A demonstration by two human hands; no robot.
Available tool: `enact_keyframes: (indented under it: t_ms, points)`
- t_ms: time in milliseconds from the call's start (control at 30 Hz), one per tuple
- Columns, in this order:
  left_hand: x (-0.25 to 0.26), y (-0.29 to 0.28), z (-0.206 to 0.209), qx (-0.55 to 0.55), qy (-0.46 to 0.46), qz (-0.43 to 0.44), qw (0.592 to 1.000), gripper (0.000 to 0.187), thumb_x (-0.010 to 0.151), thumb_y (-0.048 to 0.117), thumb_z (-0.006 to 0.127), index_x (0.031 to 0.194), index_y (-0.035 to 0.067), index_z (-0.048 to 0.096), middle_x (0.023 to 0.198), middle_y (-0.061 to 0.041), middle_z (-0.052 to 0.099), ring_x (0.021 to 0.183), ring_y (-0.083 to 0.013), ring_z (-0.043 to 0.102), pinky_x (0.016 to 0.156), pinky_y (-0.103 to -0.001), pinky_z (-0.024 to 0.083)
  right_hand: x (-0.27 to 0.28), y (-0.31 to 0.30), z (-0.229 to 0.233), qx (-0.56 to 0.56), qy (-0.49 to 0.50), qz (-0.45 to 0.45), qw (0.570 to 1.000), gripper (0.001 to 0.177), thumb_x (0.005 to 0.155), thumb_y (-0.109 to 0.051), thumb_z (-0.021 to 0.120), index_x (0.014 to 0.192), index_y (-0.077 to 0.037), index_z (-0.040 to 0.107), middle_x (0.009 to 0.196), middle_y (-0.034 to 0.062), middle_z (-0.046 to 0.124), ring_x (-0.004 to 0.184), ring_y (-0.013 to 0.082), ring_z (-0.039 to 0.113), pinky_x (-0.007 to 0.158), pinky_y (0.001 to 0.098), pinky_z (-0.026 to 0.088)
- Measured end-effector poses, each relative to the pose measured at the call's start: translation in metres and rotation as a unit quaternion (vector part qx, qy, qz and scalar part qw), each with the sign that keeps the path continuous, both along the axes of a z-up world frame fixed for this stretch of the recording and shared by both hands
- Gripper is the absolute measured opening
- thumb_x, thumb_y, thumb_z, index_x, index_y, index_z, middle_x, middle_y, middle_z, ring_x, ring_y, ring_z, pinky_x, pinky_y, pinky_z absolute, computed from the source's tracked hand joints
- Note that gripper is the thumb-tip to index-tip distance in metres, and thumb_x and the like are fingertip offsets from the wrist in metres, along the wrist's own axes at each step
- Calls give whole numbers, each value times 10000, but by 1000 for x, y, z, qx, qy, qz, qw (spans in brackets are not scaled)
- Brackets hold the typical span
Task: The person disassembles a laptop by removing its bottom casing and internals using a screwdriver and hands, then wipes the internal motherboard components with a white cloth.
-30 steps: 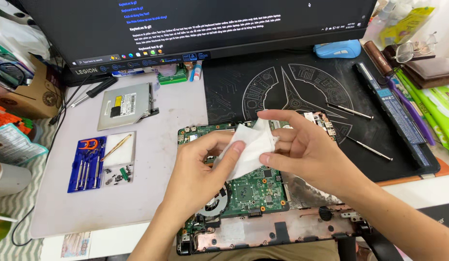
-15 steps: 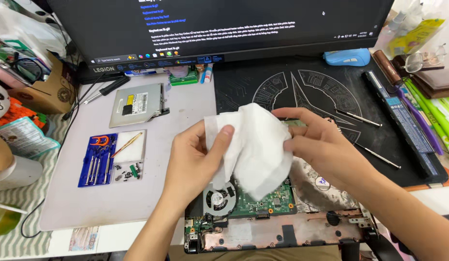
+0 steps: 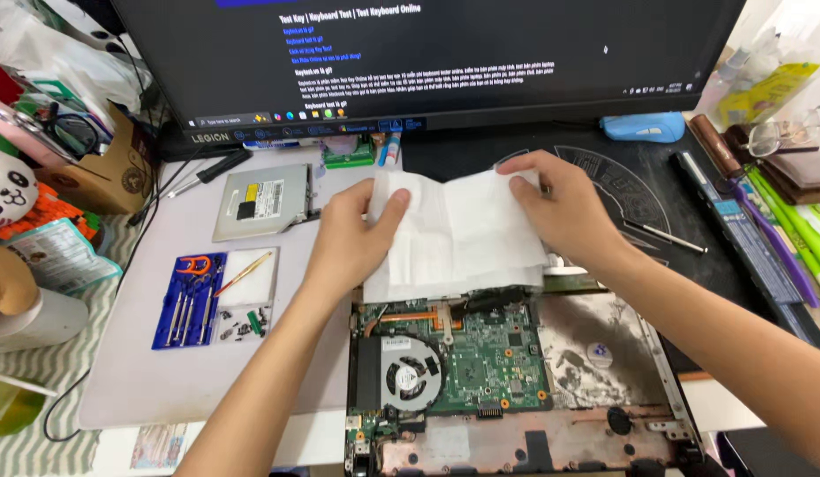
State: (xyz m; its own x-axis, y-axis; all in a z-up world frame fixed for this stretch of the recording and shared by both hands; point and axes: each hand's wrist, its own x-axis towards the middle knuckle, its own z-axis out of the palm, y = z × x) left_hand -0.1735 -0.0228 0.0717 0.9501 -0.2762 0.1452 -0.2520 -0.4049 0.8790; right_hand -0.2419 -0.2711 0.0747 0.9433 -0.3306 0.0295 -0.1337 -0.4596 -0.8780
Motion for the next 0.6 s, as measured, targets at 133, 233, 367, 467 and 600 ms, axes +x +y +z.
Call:
enact_keyframes:
  t_ms: [133,233,367,467,600]
  points:
    - [42,-11,-37,39,27,13,999,273,963,315,677,953,58,770,765,-131,730,762,-229,709,642,-407,576,29,-6,-21,-122,-33,21,992,245,981,-165,642,1187,-195,771,1117,173,745,1157,426,667,1006,517,521]
    - [65,-17,-51,61,58,30,996,306,966,324,660,1032,48,778,859,-151,762,854,-256,744,687,-411,608,51,-14,-31,-133,-9,27,991,238,987,-171,626,1173,-198,774,1147,167,743,1188,412,660,1037,506,506]
    - [81,-22,-57,105,58,71,990,431,964,340,669,1187,-25,724,1008,-225,756,1025,-360,743,805,-465,621,79,-27,-53,-142,15,27,989,245,1013,-191,606,1188,-228,773,1180,153,737,1194,386,666,1042,484,513]
    - [75,-26,-45,106,45,80,990,479,975,300,656,1251,-91,665,1077,-289,731,1099,-431,708,873,-517,605,92,-27,-53,-158,7,19,987,234,1029,-185,607,1198,-201,768,1173,168,731,1154,388,681,1011,479,530]
    - [65,-25,-34,105,26,75,991,465,970,248,649,1336,-37,611,1084,-287,727,1081,-449,707,852,-520,607,106,-43,-72,-200,-33,47,978,215,1030,-144,617,1177,-107,769,1095,222,732,1035,440,705,912,486,571]
